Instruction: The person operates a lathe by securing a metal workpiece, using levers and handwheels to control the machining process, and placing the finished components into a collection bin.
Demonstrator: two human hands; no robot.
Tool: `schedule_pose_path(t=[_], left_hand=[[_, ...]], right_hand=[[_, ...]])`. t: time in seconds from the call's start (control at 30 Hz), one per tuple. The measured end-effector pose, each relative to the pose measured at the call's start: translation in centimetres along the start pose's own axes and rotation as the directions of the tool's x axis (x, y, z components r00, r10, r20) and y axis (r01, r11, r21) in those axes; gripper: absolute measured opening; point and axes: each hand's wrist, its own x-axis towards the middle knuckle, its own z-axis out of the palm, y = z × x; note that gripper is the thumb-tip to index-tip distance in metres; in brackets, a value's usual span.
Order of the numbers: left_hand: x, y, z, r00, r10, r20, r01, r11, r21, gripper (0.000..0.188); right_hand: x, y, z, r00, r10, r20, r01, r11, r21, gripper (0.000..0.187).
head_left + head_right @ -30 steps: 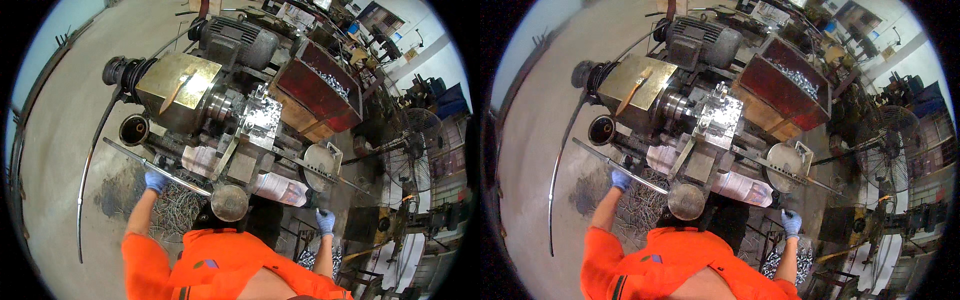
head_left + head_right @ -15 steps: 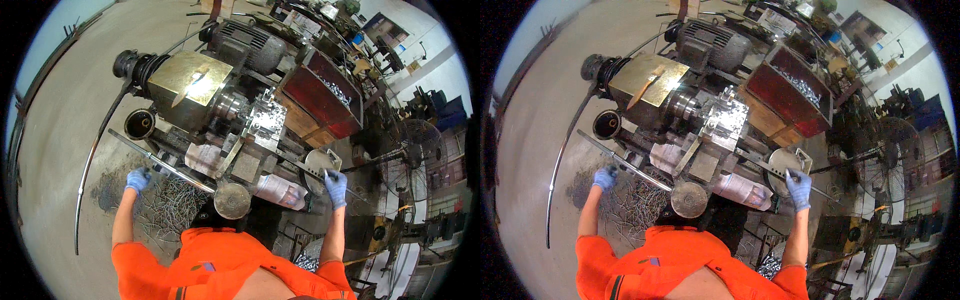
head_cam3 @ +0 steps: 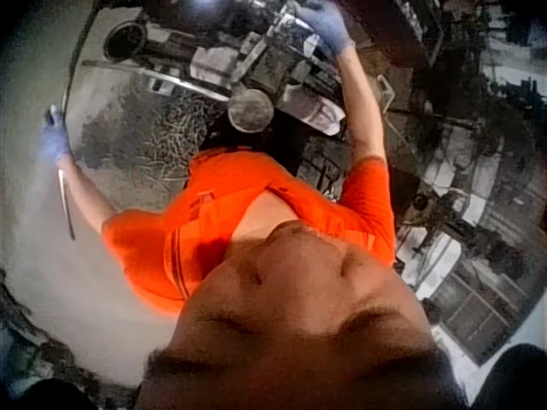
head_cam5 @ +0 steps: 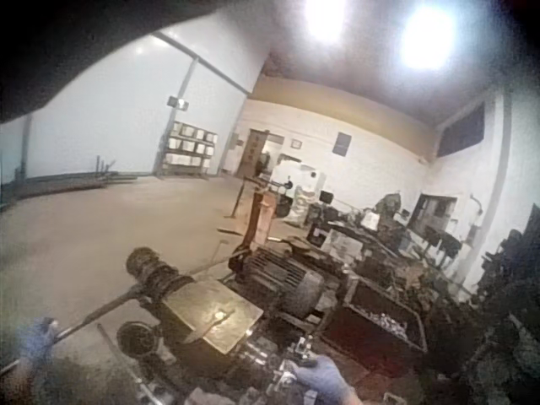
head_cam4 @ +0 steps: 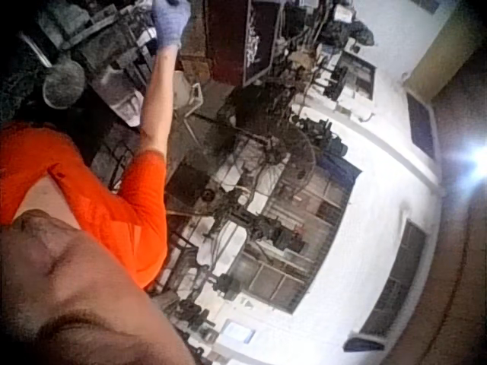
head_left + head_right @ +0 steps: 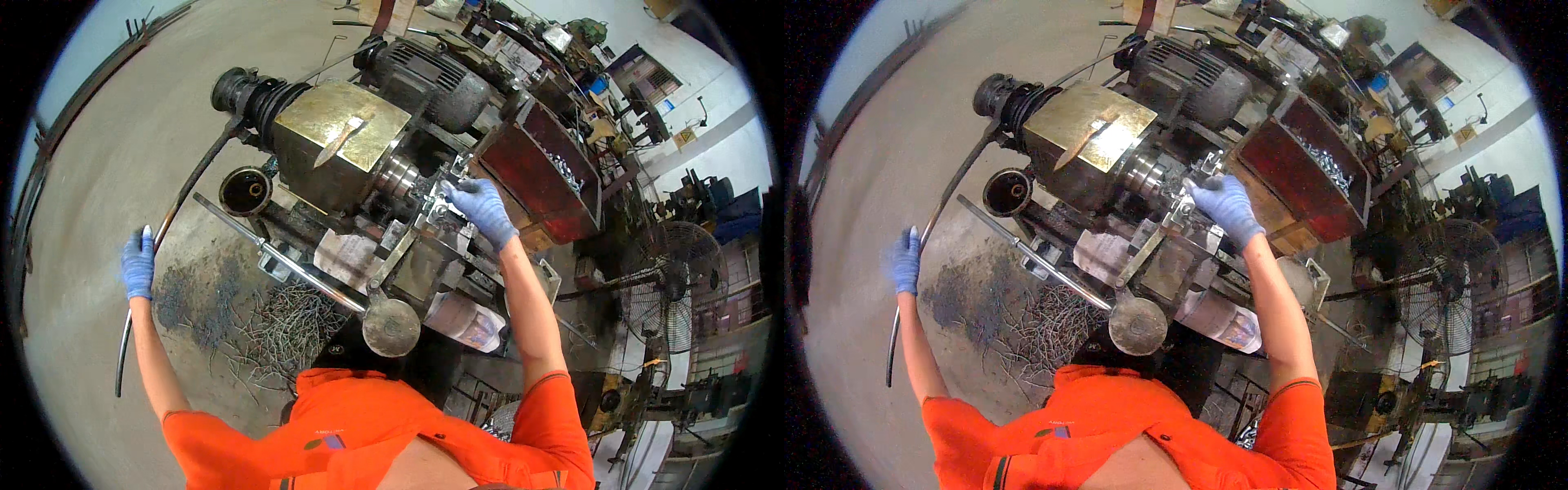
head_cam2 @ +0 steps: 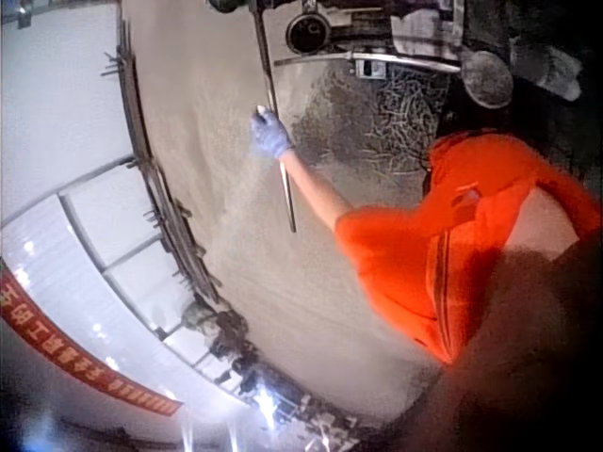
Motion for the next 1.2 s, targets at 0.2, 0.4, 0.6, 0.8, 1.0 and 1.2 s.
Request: schedule_pose_path(t=[0.2, 0.4, 0.6, 0.8, 1.0, 1.2], left_hand=[[0.9, -0.1, 2.6, 0.997, 0.062, -0.036, -0.055, 0.984, 0.171, 0.052], [3.8, -1.6, 2.5, 0.998, 0.052, -0.039, -0.04, 0.965, 0.259, 0.052], [5.4, -1.7, 2.0, 0.998, 0.041, -0.051, -0.021, 0.943, 0.333, 0.052], [4.7, -1.0, 2.2, 0.999, -0.042, -0.02, 0.046, 0.956, 0.288, 0.056], [-3.6, 7.6, 0.9, 0.976, -0.153, 0.157, 0.127, 0.978, 0.167, 0.06], [-8.0, 11.5, 0.0, 0.937, -0.247, 0.247, 0.226, 0.968, 0.109, 0.059]], right_hand=[[0.3, -3.6, 1.2, 0.983, 0.091, 0.162, -0.082, 0.995, -0.059, 0.058], [0.0, -3.6, 1.2, 0.982, 0.047, 0.183, -0.078, 0.983, 0.165, 0.041], [0.0, -1.0, 1.2, 0.992, -0.118, 0.047, 0.09, 0.915, 0.393, 0.04], [-0.5, -3.9, 2.4, 0.981, -0.169, 0.096, 0.178, 0.98, -0.09, 0.036], [-0.5, -6.1, 3.1, 0.937, -0.242, 0.251, 0.317, 0.891, -0.324, 0.043], [-0.9, -5.6, 4.1, 0.898, -0.436, 0.064, 0.433, 0.843, -0.319, 0.048]])
